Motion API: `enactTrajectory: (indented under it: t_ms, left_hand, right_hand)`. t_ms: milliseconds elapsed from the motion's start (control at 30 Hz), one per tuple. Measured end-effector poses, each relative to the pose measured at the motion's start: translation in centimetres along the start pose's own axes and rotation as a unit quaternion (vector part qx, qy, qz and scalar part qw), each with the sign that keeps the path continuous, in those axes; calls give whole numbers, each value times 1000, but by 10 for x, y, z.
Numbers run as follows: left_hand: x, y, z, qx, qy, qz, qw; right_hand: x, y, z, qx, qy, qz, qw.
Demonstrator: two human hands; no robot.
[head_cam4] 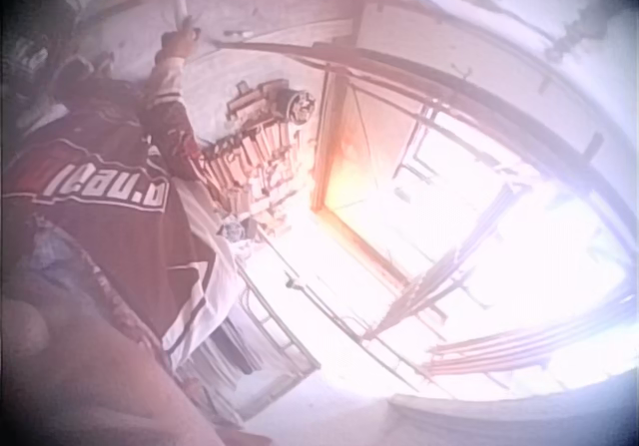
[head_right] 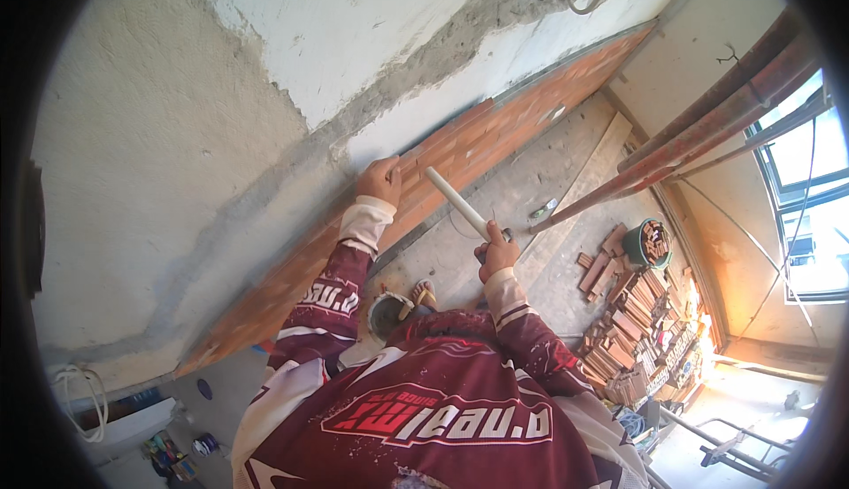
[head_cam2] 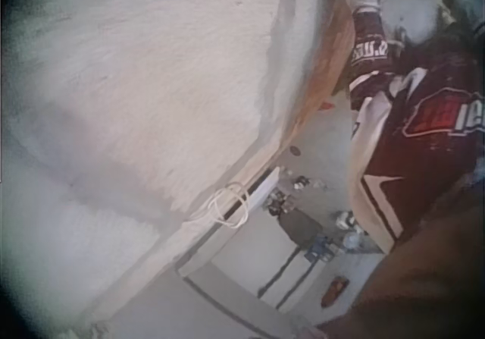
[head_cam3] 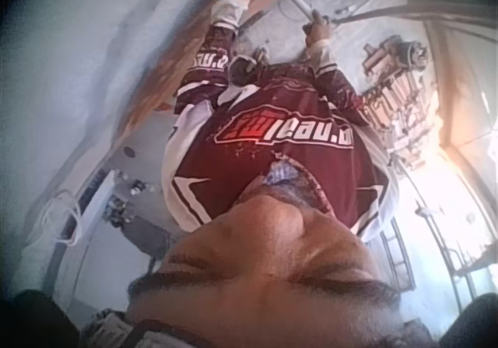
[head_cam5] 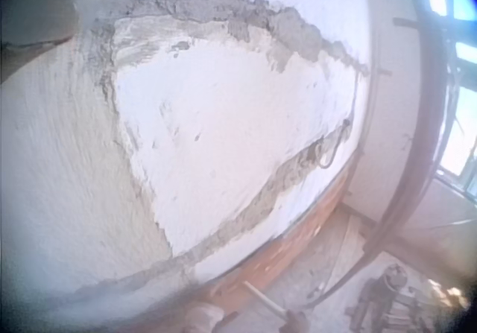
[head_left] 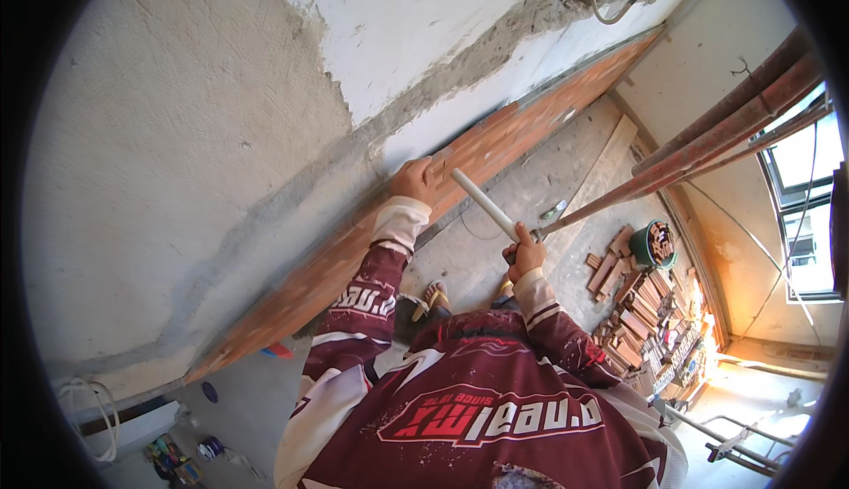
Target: The person applies mortar to a bucket and then to the back of a terracotta tile using a trowel. They place the tile onto a curved wall section, align it with existing tiles, and tap it into place with a white PVC pipe. The person repeats this process for multiple tiles along the wall.
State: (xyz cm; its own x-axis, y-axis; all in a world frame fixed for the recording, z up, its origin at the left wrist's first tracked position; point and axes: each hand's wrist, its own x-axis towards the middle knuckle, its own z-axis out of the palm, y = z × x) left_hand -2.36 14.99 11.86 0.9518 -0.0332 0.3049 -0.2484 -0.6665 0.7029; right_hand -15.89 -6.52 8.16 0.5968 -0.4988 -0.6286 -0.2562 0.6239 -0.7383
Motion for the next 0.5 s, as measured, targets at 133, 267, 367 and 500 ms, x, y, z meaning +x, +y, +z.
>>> enactTrajectory:
  t_ms: [133,267,367,500]
  left_hand:
    - [34,17,5,120,-107,9,987]
    - [59,34,14,249,-254,-24,934]
    - [67,23,28,270,-270,-55,923]
    - [68,25,34,281,-270,-75,918]
  right_hand:
    - [-1,-2,6,8,2,-13,1000]
    - [-3,-5,7,14,-6,-14,1000]
    - [3,0,5,10,-7,-22,1000]
    - [9,4,-3,27,-9,-22,999]
